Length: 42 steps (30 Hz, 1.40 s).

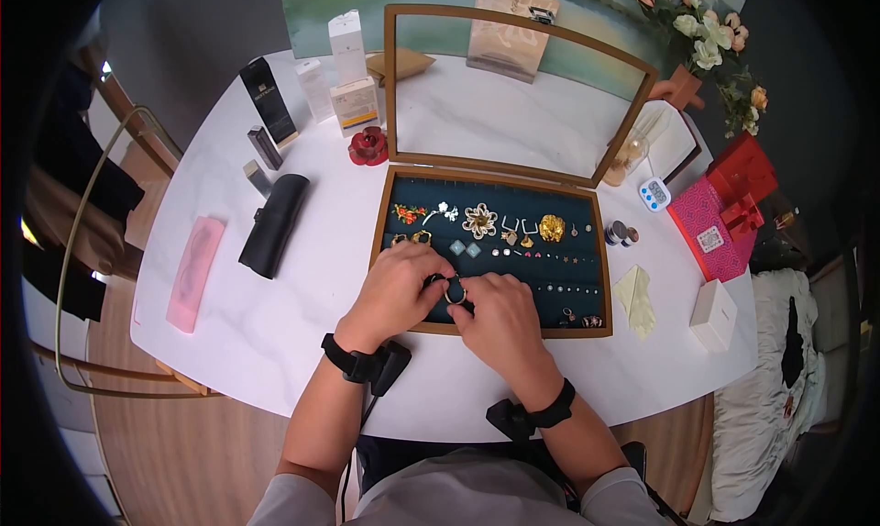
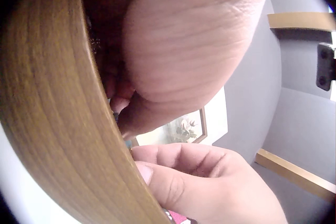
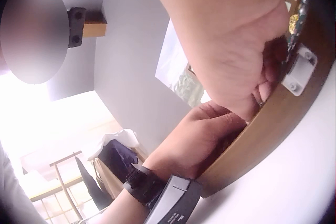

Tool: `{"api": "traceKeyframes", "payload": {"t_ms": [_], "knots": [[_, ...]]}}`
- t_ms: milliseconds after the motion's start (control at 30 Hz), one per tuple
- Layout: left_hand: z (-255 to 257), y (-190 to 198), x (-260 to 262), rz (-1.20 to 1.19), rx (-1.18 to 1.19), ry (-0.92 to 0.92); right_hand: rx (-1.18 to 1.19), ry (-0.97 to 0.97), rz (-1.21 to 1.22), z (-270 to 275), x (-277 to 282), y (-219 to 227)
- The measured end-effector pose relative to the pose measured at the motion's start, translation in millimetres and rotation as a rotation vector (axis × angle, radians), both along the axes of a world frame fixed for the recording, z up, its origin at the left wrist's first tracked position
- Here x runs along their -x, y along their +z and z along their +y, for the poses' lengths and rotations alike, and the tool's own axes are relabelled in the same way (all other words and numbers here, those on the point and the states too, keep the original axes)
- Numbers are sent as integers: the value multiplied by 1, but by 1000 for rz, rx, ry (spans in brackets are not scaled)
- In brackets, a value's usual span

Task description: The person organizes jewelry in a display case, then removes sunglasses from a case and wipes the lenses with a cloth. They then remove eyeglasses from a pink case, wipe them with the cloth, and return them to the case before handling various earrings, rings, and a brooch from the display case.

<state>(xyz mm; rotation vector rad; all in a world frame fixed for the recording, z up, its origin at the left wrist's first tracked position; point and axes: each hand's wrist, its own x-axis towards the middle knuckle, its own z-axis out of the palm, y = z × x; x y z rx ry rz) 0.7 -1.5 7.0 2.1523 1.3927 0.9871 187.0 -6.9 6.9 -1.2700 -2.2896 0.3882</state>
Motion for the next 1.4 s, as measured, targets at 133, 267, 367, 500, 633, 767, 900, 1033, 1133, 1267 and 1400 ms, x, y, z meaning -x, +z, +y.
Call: {"api": "traceKeyframes", "payload": {"t_ms": [133, 267, 367, 500, 633, 767, 900, 1033, 1133, 1267, 1400], "knots": [[0, -3, 0, 9, -16, 5, -41, -15, -12, 0, 1, 0], [0, -2, 0, 4, -3, 2, -46, -21, -18, 0, 0, -1], [-1, 0, 0, 5, 4, 0, -53, -21, -16, 0, 0, 0], [1, -2, 1, 2, 9, -18, -67, -17, -21, 0, -1, 0], [0, 0, 0, -5, -2, -11, -107, -30, 24, 3, 0, -1], [-1, 0, 0, 0, 17, -3, -201, -14, 56, 6, 0, -1], [-2, 3, 0, -11, 29, -7, -184, 22, -5, 5, -2, -5], [-2, 4, -1, 13, 42, 8, -217, 15, -10, 7, -3, 1], [-1, 3, -2, 16, 29, 1, -205, 27, -20, 9, -2, 2], [-1, 2, -2, 16, 20, 1, -188, 31, -41, 10, 0, 3], [-1, 4, -2, 26, 20, -9, -174, 12, -42, 11, 1, 3]]}}
